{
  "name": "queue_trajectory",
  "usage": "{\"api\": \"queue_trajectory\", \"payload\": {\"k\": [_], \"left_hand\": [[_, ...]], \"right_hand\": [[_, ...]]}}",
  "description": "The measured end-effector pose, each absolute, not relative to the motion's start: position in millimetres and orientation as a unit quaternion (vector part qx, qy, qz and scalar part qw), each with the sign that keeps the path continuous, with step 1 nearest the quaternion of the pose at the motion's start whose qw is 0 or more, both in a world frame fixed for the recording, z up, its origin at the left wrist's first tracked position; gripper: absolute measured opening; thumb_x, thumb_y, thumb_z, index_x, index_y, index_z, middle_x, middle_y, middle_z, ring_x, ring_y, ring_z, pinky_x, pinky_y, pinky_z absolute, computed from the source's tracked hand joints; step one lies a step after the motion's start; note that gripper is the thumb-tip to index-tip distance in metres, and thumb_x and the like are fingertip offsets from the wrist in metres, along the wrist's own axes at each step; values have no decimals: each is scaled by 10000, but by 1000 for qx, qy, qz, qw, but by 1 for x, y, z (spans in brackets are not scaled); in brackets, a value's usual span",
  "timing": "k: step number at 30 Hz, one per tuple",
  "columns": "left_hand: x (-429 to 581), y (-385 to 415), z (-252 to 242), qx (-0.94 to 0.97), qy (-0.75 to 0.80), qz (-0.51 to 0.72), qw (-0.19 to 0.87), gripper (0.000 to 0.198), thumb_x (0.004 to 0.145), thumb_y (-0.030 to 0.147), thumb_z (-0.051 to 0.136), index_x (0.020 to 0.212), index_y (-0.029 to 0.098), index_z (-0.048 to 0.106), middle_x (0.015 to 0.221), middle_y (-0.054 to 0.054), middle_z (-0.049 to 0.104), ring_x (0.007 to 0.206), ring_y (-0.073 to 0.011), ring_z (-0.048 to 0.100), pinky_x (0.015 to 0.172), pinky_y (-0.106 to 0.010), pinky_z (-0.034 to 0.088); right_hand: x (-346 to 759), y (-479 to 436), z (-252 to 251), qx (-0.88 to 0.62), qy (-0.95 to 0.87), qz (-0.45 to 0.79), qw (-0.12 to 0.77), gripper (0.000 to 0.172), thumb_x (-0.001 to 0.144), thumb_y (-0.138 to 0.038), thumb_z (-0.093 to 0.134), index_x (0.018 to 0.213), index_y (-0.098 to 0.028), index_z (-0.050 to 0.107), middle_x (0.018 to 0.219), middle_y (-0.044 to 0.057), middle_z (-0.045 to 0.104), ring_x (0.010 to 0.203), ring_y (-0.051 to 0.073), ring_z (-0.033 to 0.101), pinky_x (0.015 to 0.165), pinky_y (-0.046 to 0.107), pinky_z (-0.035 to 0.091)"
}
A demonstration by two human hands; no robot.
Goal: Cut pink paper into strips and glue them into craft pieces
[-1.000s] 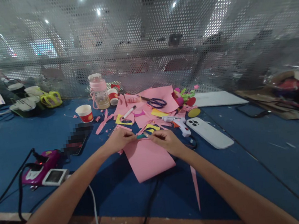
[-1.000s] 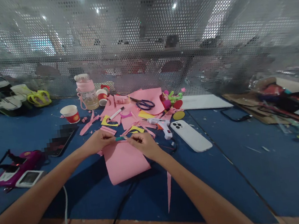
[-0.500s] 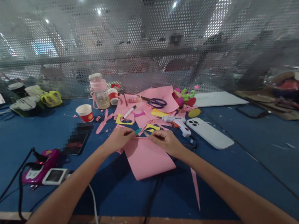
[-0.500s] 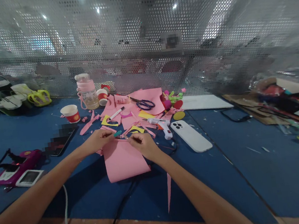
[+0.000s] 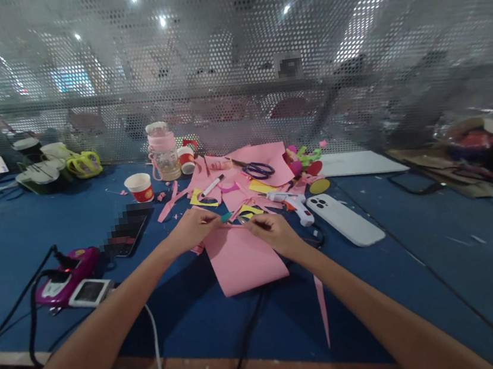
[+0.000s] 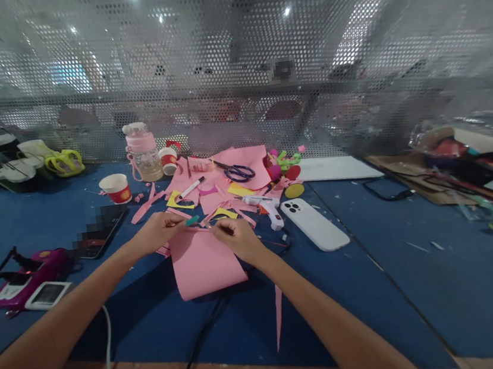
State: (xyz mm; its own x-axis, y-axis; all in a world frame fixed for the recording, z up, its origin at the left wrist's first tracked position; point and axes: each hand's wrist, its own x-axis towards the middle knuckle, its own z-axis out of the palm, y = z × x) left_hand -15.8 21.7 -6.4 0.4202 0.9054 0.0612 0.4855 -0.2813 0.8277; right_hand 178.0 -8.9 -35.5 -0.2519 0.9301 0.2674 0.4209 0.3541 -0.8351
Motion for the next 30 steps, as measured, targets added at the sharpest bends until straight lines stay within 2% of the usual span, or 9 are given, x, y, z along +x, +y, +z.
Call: {"api": "queue_trajectory", "payload": {"k": [4,8,13,18,23,30], "left_hand": [[-12,18,-7,828,420,254,272,317,732,244,460,434,134,460,440,41,336,475,-73,310,466,-208,213],[-10,17,-6,843,415,245,238,292,728,207,450,447,129,463,449,43,368,494,-72,315,482,-204,228],[-14,22,-6,826,446,240,250,296,725,251,460,469,117,527,458,41,375,504,-75,329,485,-205,238],[-19,28,-8,797,467,251,289,274,709,303,476,602,106,631,488,34,413,509,-78,345,476,-199,249],[-22,33,-12,786,468,263,307,275,693,338,501,596,114,629,490,29,456,506,-83,379,471,-198,272],[-27,40,-16,778,465,286,311,267,693,343,500,560,134,599,466,44,432,521,-98,422,477,-202,297]], "right_hand": [[175,-11,-35,-457,-728,324,395,316,735,-427,443,545,-175,445,515,-29,355,500,90,323,463,226,254],[173,-12,-35,-452,-731,321,399,353,744,-442,441,514,-177,403,503,-37,319,490,81,295,459,222,246],[176,-10,-37,-459,-727,312,406,318,744,-416,436,545,-169,440,517,-30,342,498,85,308,452,222,239],[177,-9,-37,-466,-718,313,412,318,744,-417,437,547,-167,453,517,-29,335,496,87,306,449,223,240],[177,-9,-35,-467,-722,306,408,311,743,-412,436,551,-168,459,519,-24,354,502,92,323,458,226,248],[179,-9,-32,-476,-719,302,407,318,732,-432,421,549,-173,450,512,-26,338,493,95,313,459,232,247]]}}
